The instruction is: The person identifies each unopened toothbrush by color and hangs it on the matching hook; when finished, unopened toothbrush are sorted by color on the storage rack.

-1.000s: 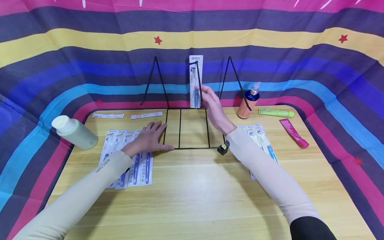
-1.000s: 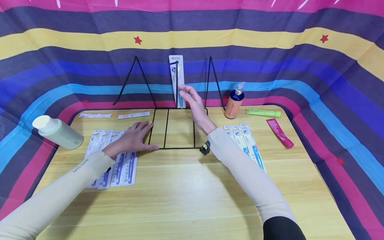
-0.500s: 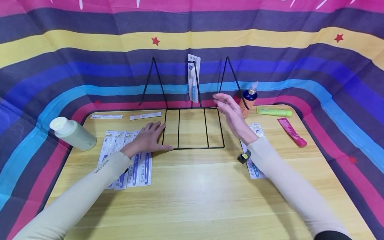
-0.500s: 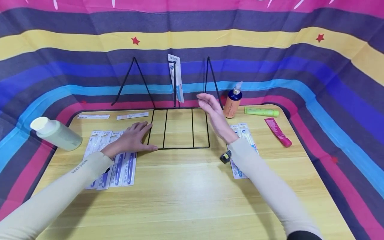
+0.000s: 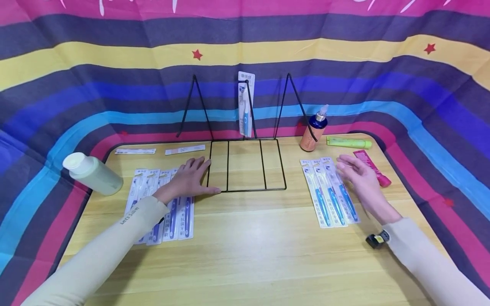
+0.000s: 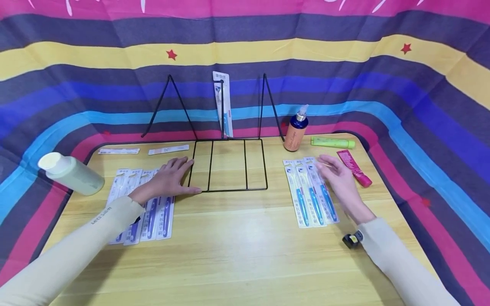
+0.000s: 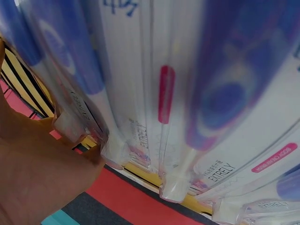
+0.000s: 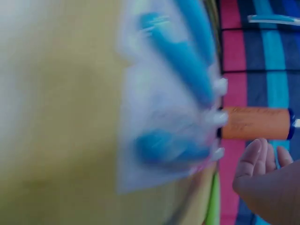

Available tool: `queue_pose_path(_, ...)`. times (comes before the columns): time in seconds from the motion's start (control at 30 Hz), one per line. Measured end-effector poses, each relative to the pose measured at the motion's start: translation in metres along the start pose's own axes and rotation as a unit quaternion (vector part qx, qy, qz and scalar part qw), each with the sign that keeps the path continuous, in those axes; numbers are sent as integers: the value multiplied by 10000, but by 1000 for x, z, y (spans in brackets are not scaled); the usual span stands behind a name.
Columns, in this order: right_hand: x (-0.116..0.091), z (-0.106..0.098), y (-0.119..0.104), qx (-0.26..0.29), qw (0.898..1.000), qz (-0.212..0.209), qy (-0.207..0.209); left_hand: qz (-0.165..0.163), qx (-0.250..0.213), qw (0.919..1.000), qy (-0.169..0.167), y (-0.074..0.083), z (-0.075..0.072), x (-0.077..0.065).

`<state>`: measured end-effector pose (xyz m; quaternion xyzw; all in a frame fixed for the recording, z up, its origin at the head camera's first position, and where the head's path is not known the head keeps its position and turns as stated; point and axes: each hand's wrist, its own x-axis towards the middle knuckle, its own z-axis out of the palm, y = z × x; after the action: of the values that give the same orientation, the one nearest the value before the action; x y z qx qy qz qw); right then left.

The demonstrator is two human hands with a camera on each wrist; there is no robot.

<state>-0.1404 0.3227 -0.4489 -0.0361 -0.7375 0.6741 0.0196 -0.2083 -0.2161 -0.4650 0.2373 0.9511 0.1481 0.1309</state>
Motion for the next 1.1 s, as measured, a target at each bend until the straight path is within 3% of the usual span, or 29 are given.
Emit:
queue_pose_path(0.17, -13, -23, 17, -99, 9971, 751, -53, -24, -73, 10000, 2, -1, 3, 0)
queue_pose_path(0.3, -16, -29, 24, -959, 9896, 1043, -267, -43, -147, 9999, -1, -3, 5, 0)
queue_pose_path(0.5, -18, -34, 27, -2073, 9676, 1389, -394, -11, -136, 9999, 61, -6, 6, 1)
queue_pose_path(0.67, -20, -37, 25, -3079, 9418, 1280, -419, 21, -150, 9998, 115, -4, 4, -1)
queue_pose_path(0.8, -22, -38, 22, -3516, 9276, 1211, -366, -5, -152, 9998, 113, -4, 5, 0)
queue_pose_path(0.97, -27, -40, 17, -3680, 9239, 1018, -228, -29, -51, 10000, 40, 0, 3, 0)
queue_pose_path(1.1, -30, -44, 13, -3477, 9332, 864, -260, 4, -23, 10000, 60, 0, 4, 0)
